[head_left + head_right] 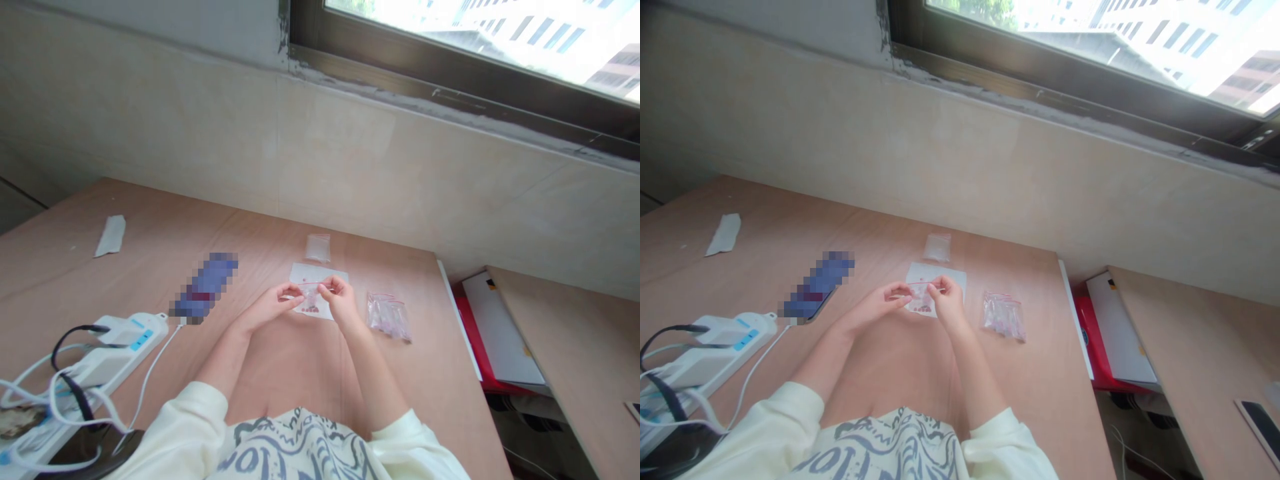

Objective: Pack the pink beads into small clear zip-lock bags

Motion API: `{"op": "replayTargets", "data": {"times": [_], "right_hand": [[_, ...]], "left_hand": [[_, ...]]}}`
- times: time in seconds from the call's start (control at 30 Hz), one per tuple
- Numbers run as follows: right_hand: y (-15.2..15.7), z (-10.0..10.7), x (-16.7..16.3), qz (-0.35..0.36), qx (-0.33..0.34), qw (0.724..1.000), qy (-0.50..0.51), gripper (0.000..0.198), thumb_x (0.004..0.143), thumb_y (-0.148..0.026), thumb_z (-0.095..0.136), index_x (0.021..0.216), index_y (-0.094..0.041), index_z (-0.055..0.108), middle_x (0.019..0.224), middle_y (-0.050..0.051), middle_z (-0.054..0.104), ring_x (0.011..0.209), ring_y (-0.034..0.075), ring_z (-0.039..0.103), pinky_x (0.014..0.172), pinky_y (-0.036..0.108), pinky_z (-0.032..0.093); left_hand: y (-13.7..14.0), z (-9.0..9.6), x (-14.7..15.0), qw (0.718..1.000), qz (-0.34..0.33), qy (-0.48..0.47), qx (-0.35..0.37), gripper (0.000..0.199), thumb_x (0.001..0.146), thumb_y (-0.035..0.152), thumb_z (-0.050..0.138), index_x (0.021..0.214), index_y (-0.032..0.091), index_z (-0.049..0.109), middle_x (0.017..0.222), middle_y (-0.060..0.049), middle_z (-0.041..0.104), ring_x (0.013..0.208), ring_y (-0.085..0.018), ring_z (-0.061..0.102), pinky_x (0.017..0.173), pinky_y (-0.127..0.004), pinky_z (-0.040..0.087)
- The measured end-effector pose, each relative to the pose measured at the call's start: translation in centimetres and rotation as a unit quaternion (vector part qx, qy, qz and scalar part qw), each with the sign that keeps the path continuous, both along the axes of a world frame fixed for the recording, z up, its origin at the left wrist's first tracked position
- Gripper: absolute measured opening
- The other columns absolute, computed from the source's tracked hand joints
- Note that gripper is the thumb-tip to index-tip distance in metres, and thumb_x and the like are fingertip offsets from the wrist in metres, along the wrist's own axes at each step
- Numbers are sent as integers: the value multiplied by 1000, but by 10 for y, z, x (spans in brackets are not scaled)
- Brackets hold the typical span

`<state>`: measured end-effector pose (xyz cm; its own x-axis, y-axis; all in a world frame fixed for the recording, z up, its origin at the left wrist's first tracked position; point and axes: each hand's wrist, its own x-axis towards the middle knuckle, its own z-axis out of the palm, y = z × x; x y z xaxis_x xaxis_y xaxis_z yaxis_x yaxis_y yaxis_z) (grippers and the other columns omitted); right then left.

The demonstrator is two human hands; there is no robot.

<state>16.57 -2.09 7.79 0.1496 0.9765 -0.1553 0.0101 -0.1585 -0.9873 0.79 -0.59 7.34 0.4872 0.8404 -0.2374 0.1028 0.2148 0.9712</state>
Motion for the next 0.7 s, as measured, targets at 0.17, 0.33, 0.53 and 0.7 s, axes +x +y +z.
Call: {"op": "replayTargets", "data": {"times": [0.17,0.33,0.53,0.7], "right_hand": [[-5,-2,-3,27,-5,1000,-11,12,60,-25,56,57,-16,50,55,-3,52,53,10,47,54,22,35],[-9,-8,-3,41,-30,999,4,13,61,-29,58,65,-16,57,64,0,57,63,12,51,61,24,37],[-12,-11,1,-8,-25,999,28,10,56,-23,59,54,-16,54,56,-2,53,55,10,47,57,23,36],[-13,-10,3,12,-25,999,28,13,58,-28,61,62,-16,59,66,1,58,66,13,51,63,25,37]], "left_hand": [[8,3,3,993,14,58,100,24,71,37,48,74,15,55,74,-1,58,70,-13,53,66,-24,39],[10,-2,10,976,37,134,168,23,71,35,47,64,14,54,65,-1,55,66,-13,50,62,-24,37],[6,2,11,976,-6,140,169,22,72,35,45,68,15,55,69,-1,56,69,-14,51,64,-24,38],[6,9,8,962,17,176,210,20,71,32,47,66,16,57,72,-2,58,77,-17,51,70,-26,38]]}}
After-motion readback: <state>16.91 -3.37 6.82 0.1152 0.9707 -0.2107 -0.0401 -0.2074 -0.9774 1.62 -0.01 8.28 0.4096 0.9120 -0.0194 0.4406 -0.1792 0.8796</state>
